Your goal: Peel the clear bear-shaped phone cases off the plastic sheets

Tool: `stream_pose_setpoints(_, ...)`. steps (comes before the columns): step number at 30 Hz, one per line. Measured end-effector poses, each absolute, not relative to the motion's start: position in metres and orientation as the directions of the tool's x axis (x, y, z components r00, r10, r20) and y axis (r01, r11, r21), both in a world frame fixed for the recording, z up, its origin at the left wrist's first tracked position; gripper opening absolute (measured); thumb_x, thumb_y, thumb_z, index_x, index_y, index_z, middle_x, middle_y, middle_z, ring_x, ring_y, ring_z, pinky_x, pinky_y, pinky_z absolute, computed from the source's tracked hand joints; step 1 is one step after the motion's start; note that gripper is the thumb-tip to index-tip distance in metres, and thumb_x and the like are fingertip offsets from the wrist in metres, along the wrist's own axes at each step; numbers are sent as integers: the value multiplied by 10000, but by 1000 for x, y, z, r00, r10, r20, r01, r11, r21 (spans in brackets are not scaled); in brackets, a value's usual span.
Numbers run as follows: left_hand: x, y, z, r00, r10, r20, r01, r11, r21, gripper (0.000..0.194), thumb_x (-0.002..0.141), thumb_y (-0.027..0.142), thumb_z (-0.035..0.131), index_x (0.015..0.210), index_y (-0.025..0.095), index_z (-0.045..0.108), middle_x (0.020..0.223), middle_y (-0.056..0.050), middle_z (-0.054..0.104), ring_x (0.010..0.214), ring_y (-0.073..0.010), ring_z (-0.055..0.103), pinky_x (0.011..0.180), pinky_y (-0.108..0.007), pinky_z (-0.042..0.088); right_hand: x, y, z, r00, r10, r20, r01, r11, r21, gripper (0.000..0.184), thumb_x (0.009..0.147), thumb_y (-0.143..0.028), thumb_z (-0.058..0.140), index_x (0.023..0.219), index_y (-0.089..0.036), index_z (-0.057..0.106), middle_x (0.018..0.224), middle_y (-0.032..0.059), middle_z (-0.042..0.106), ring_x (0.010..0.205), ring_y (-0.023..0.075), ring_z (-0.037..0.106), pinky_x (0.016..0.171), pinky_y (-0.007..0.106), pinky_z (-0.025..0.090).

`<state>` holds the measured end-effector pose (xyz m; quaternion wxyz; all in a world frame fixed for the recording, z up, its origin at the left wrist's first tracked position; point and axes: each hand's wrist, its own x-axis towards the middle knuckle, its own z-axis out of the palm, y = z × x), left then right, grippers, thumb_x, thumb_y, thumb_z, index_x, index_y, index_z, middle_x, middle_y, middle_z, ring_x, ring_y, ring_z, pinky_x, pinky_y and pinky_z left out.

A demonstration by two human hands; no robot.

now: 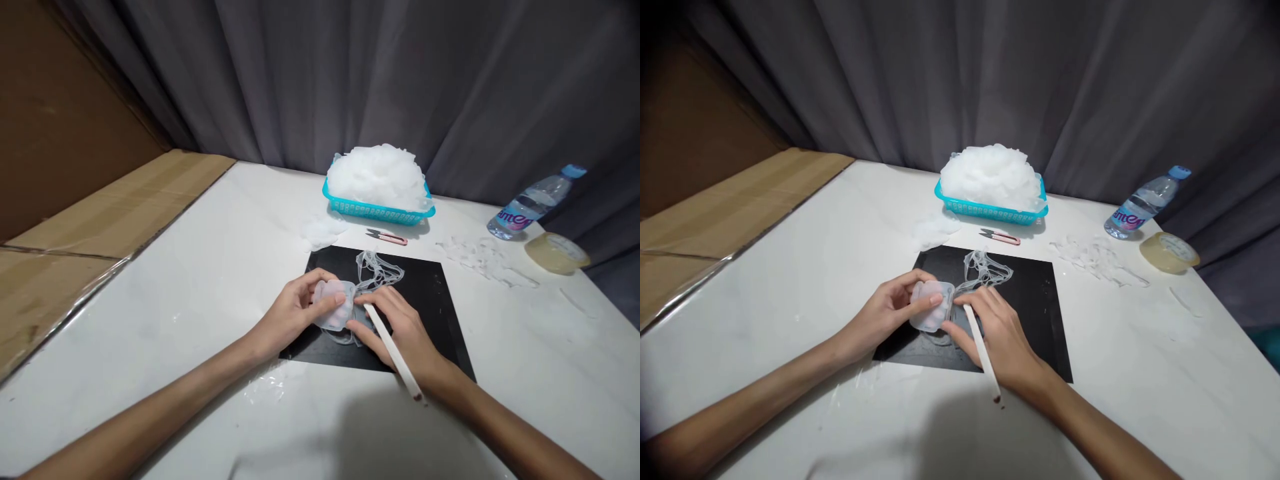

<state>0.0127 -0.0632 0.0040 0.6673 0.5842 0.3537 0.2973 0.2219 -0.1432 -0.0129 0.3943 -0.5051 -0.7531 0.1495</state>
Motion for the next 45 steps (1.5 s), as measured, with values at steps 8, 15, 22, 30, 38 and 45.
stream_pose_setpoints(8,10,-62,9,583,802,-133,66,116,991,316,956,448,731,1064,182,599,862,13,616,768,-134,600,687,-252,504,212,-146,-18,-164,870,464,770,407,-491,141,991,-318,702,1004,-214,606,914,43,675,854,234,590,781,360,446)
stream_pose_setpoints(15,-4,-47,10,625,764,-160,197,44,979,381,836,376,866,1048,182,616,834,40,575,716,-104,521,635,-234,410,214,-144,-19,-161,869,468,774,405,-487,133,956,-100,594,886,-210,567,835,23,621,788,203,559,747,344,403)
stream_pose_setpoints(22,-8,-49,14,679,702,-216,168,138,976,372,851,380,857,1020,192,583,805,39,609,704,-123,574,624,-251,443,216,-147,-12,-107,865,489,706,413,-575,106,929,-101,595,942,-207,595,852,31,615,798,200,574,746,334,435)
stream_pose_setpoints(30,0,-57,18,696,692,-190,96,172,980,341,872,320,839,1034,180,573,839,37,586,728,-106,539,635,-232,433,207,-153,-8,-179,817,548,699,497,-514,91,974,-251,711,974,-196,638,847,45,665,798,210,604,759,352,463)
stream_pose_setpoints(38,-2,-56,19,726,659,-198,96,188,977,391,851,282,859,1082,184,560,869,35,602,773,-106,537,671,-225,431,210,-152,-11,-252,822,511,727,509,-460,134,991,-313,711,1017,-188,669,896,52,695,832,220,610,775,360,440)
stream_pose_setpoints(45,-3,-56,18,721,661,-207,114,182,977,385,863,342,848,1077,199,561,894,19,597,790,-127,548,684,-246,439,210,-149,-11,-269,818,508,686,533,-495,97,1021,-180,620,937,-210,660,837,28,701,780,197,592,762,353,440)
